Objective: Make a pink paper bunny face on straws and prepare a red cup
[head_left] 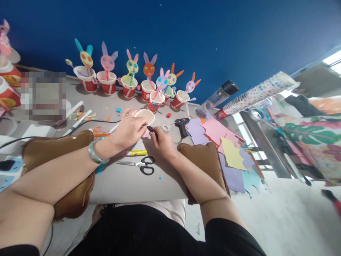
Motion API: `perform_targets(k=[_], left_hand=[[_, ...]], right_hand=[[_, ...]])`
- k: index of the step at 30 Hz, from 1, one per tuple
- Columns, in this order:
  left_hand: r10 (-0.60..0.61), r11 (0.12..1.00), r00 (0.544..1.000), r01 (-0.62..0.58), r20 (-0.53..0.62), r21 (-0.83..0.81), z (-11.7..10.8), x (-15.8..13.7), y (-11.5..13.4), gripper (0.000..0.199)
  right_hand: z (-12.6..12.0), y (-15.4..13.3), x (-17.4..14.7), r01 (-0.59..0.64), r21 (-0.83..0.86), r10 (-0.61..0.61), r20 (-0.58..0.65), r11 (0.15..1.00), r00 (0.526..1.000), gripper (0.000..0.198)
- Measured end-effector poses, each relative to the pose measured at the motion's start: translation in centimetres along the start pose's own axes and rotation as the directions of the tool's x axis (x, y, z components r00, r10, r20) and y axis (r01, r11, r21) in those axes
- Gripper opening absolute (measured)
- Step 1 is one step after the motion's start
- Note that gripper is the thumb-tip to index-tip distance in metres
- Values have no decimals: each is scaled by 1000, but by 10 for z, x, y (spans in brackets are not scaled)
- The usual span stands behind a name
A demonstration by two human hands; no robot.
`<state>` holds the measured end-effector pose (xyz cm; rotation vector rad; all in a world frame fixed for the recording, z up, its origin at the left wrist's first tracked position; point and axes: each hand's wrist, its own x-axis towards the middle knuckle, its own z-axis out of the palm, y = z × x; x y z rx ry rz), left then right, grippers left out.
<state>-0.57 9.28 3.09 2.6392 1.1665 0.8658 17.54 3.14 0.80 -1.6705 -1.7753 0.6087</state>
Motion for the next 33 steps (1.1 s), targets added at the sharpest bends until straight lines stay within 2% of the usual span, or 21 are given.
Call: perform_targets(k=[2, 3, 4, 6, 8, 10, 12, 14, 16, 18, 19, 21, 22, 24, 26, 28, 31, 33], left_hand=[[-5, 1000, 1000, 5, -12, 3, 1, 0, 0, 21], [-6, 1000, 1000, 6, -15, 0, 1, -1, -1, 20], [-4, 1000, 1000, 4, -16, -5, 1, -1, -1, 19], [2, 1000, 1000, -2, -9, -14, 1, -1, -1, 17], [3, 1000, 1000, -3, -11, -14, 0, 0, -1, 17], [-7, 1000, 1000, 7, -20, -7, 0, 0, -1, 17], [-12, 1000, 1000, 12, -13, -8, 0, 0, -1, 19], [-10, 1000, 1000, 10, -2, -15, 1, 0, -1, 19], [-9, 1000, 1000, 9, -7, -16, 2, 0, -2, 19], [-13, 1000, 1000, 12, -20, -9, 2, 0, -2, 18], [-12, 1000, 1000, 12, -21, -6, 2, 0, -2, 17], [-9, 1000, 1000, 8, -12, -13, 1, 0, -2, 17], [-5, 1000, 1000, 5, -5, -20, 1, 0, -2, 17], [-2, 1000, 1000, 2, 6, -30, 0, 0, -1, 16], [-2, 1000, 1000, 2, 3, -30, -1, 1, -1, 15], [-4, 999, 1000, 4, -3, -32, -1, 1, -1, 15], [-23, 997, 1000, 23, -6, -72, -3, 3, -1, 15], [-60, 989, 998, 59, -10, -132, -6, 5, -2, 15]], right_hand=[[1, 0, -3, 8, -127, -13, -33, 992, 999, 24], [1, -1, -3, 5, -115, -7, -24, 993, 1000, 24], [0, -1, -2, -5, -51, 5, 4, 999, 1000, 23], [-2, -2, 1, -73, 190, 51, 116, 979, 992, 25], [-3, -2, 5, -219, 431, 100, 281, 875, 955, 33], [-4, -2, 7, -300, 518, 115, 358, 801, 926, 39], [-4, -1, 6, -215, 437, 101, 269, 873, 958, 37], [-2, 0, 4, -73, 193, 53, 108, 978, 993, 30], [-1, 0, 0, -16, -58, 16, 13, 998, 1000, 27], [-1, -1, -1, -10, -143, 9, -7, 990, 1000, 27], [-2, -1, -1, -10, -104, 11, 3, 995, 1000, 26], [-3, -2, 2, -39, 107, 31, 73, 994, 997, 24], [-4, -2, 3, -83, 243, 51, 134, 966, 990, 26], [-5, -2, 6, -216, 461, 93, 274, 861, 957, 32], [-6, -3, 8, -301, 547, 116, 346, 781, 931, 36], [-6, -3, 8, -265, 535, 112, 302, 803, 947, 35], [-6, -3, 6, -89, 410, 38, 132, 908, 990, 31], [-6, -3, 5, 4, 326, -21, 49, 945, 999, 28]])
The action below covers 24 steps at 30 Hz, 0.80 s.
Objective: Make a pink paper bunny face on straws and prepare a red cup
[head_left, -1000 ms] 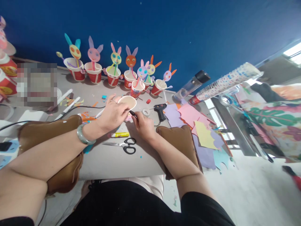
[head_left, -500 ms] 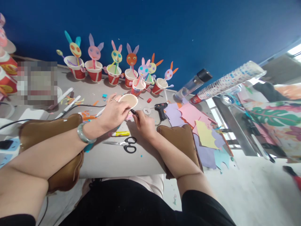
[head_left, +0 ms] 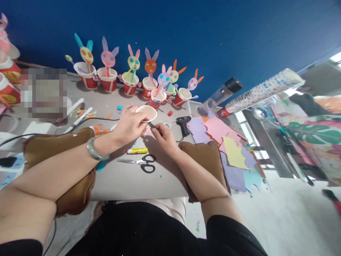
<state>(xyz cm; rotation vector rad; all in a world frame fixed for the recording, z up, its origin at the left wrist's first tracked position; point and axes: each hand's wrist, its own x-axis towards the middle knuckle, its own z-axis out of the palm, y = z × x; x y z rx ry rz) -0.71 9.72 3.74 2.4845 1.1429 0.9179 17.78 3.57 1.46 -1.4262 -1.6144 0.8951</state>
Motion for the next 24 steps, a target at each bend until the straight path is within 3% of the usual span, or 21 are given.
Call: perform_targets(k=[4, 8, 11, 13, 17, 24], left_hand=[[-203, 947, 979, 193, -12, -255, -11, 6, 0, 12], [-379, 713, 912, 396, 157, -579, -21, 9, 4, 17], [-399, 544, 864, 493, 308, -679, -24, 10, 8, 20], [-376, 499, 860, 501, 345, -707, -24, 10, 10, 22], [-339, 522, 881, 468, 331, -713, -20, 8, 7, 26], [-274, 724, 942, 334, 192, -604, -14, 9, 0, 17]], right_hand=[[-1, -1, -3, 77, -95, -84, -74, 993, 994, 25], [-3, -2, -5, 166, -158, -190, -149, 973, 970, 27], [-6, -1, -7, 207, -243, -253, -177, 948, 951, 32], [-8, 0, -7, 213, -303, -274, -175, 929, 946, 36], [-10, 1, -8, 226, -416, -304, -131, 881, 944, 42], [-10, 5, -9, 206, -687, -363, -91, 697, 927, 56]])
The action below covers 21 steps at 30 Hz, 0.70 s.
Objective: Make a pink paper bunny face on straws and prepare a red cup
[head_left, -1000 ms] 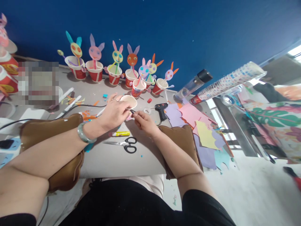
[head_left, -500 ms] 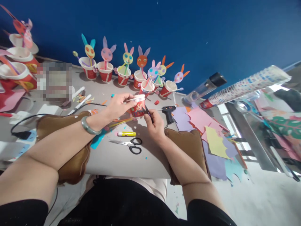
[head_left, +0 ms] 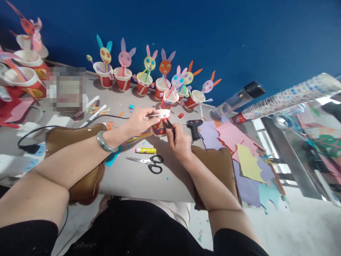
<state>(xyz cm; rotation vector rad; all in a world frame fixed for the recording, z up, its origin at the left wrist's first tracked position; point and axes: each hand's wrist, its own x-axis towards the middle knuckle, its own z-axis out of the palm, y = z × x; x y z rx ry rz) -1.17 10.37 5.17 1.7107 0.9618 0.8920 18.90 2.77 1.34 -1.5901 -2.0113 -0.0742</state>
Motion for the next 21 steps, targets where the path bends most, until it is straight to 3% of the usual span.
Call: perform_targets(k=[5, 10, 14, 21], left_hand=[[16, 995, 998, -10, -68, 101, 3, -1, 2, 11], [19, 996, 991, -7, -135, 92, 5, -4, 6, 10], [-22, 997, 992, 31, -124, 72, 4, -5, 9, 9], [47, 993, 994, -35, -100, 113, 5, -6, 7, 12]], right_hand=[[-1, -1, 0, 17, -56, -18, -9, 998, 1000, 56], [-3, -3, -1, 21, -40, -21, 3, 999, 1000, 54], [-4, -4, -1, 11, 10, -11, 42, 1000, 999, 53], [-2, -1, 0, -6, 10, 6, 38, 1000, 999, 52]])
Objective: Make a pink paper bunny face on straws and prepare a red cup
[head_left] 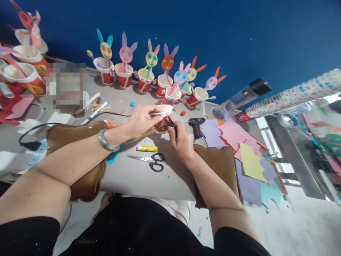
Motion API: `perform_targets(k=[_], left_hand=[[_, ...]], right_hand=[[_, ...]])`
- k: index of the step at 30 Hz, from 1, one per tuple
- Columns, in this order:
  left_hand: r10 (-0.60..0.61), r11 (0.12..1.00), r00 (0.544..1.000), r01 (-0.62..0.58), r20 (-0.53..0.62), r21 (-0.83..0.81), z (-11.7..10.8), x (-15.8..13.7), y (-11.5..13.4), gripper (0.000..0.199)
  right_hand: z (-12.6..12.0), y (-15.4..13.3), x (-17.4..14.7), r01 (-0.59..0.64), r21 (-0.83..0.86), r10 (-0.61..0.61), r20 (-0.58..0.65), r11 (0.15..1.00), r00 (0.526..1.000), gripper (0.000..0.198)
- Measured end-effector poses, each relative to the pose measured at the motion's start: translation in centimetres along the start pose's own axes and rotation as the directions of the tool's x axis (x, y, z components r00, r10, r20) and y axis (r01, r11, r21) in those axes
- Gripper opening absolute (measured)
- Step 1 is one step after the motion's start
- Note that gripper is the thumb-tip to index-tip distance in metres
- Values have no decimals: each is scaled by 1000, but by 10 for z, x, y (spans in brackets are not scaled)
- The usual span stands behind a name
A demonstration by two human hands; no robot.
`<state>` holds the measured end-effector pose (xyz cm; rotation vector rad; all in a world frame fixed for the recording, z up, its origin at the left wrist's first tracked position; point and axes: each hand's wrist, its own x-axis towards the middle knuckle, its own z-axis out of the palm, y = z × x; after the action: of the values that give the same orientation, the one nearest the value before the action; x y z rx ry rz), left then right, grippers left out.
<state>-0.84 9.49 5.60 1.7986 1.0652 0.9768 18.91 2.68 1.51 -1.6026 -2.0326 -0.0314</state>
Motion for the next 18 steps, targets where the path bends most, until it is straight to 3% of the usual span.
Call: perform_targets(k=[6, 18], left_hand=[[11, 1000, 1000, -11, 17, 4, 3, -1, -5, 15], [-63, 986, 997, 68, 41, -155, 7, -4, -3, 15]], right_hand=[[3, 3, -1, -5, -56, 4, -11, 998, 1000, 51], [3, 3, -1, 5, -98, -6, -10, 995, 1000, 52]])
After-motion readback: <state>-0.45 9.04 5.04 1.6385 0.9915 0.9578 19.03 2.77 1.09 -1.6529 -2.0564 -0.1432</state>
